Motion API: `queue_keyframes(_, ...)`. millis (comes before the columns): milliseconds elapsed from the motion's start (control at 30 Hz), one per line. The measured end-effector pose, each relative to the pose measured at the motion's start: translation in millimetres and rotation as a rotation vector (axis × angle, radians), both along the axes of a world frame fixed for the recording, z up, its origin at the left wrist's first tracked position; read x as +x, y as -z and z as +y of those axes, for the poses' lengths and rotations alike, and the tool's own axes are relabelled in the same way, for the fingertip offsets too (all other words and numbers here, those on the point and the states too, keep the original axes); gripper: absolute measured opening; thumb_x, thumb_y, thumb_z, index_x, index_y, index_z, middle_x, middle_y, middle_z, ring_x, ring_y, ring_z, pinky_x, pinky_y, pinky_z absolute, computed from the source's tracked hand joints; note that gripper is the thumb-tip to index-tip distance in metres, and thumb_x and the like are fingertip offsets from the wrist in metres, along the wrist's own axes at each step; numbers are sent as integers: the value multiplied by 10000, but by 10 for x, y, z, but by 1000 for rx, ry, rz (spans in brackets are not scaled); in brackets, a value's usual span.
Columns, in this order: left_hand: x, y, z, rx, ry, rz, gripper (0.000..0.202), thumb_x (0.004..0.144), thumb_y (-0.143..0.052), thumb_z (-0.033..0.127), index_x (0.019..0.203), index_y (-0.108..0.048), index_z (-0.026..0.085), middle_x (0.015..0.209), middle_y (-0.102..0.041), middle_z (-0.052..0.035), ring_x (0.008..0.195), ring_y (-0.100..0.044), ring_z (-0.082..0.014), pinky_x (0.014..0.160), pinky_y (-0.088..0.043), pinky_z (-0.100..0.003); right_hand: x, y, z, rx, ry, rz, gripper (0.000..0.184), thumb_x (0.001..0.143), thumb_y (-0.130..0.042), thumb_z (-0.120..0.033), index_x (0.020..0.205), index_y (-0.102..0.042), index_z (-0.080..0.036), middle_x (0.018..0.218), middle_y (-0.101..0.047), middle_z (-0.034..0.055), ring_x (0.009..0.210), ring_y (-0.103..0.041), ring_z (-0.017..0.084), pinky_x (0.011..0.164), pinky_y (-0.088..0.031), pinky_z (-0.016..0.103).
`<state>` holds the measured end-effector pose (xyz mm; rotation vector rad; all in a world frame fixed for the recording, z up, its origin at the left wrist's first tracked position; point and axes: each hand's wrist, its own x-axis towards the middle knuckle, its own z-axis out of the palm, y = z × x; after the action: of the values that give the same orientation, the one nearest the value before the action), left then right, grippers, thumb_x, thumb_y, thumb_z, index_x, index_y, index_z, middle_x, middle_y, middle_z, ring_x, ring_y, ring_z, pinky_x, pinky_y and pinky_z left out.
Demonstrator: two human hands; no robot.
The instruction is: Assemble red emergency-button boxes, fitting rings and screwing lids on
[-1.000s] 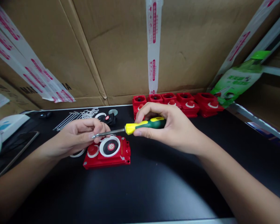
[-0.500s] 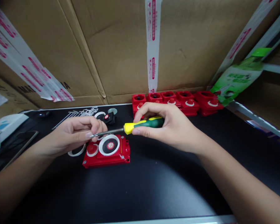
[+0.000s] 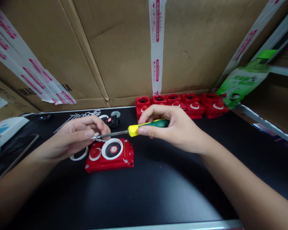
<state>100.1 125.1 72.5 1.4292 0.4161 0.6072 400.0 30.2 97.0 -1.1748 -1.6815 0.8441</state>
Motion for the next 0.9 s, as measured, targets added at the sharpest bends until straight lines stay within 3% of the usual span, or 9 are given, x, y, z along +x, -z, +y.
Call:
queue_keyframes(100, -8, 3, 56, 98, -113, -27, 255, 930, -835, 364, 1101, -780, 184, 1099, -751, -95, 1093, -687, -236, 978, -550, -319, 74, 13, 27, -14, 9, 64, 266, 803, -943, -402, 889, -781, -210, 856, -761, 14, 665, -673, 140, 623, -541, 273)
queue_keyframes(167, -38, 5, 95, 203, -120, 40, 276, 934, -832, 389, 1128, -757, 208, 1136, -724, -81, 1141, -669, -244, 1018, -530, -335, 150, 16, 47, -6, 49, 111, 264, 806, -940, -413, 900, -787, -219, 856, -750, 4, 650, -647, 127, 602, -527, 269)
queue_keyframes(300, -82, -45, 37, 478, 30, 439, 642, 776, -959, 479, 1297, -657, 257, 1301, -655, -90, 1221, -645, -304, 1039, -526, -418, 328, -55, 35, 50, 159, 216, 251, 805, -943, -420, 887, -795, -235, 871, -728, -4, 655, -588, 108, 567, -466, 252)
queue_keyframes(400, -38, -105, -123, 645, 43, 718, 871, 652, -1007, 541, 1372, -602, 263, 1344, -652, -106, 1233, -641, -365, 1026, -519, -468, 466, -158, -23, 25, 210, 304, 217, 820, -942, -394, 887, -795, -249, 862, -704, -7, 659, -556, 102, 584, -444, 260)
queue_keyframes(533, 88, -157, -291, 717, 48, 779, 770, 695, -971, 457, 1334, -607, 229, 1266, -696, -102, 1127, -691, -354, 912, -534, -420, 677, -169, -48, -36, 251, 290, 208, 839, -926, -399, 904, -795, -251, 852, -681, 1, 664, -558, 107, 581, -441, 259)
queue_keyframes(667, 140, -196, -307, 814, 85, 790, 558, 721, -930, 342, 1194, -656, 227, 1158, -714, -69, 1035, -696, -323, 855, -509, -384, 828, 48, 22, -51, 238, 224, 333, 743, -963, -460, 860, -769, -216, 801, -671, -9, 596, -529, 90, 509, -403, 226)
queue_keyframes(767, 69, -166, -253, 786, 55, 729, 474, 771, -889, 324, 1178, -657, 252, 1142, -716, -39, 1014, -695, -286, 864, -509, -361, 780, 239, 29, -96, 220, 213, 351, 730, -968, -444, 888, -770, -201, 778, -664, -8, 601, -552, 103, 521, -435, 226)
queue_keyframes(900, -103, -28, -160, 722, -46, 627, 610, 756, -925, 369, 1273, -618, 267, 1232, -700, -46, 1054, -694, -278, 905, -535, -358, 544, 382, -48, -128, 264, 325, 324, 727, -980, -396, 892, -772, -210, 805, -669, -9, 624, -575, 99, 542, -462, 206)
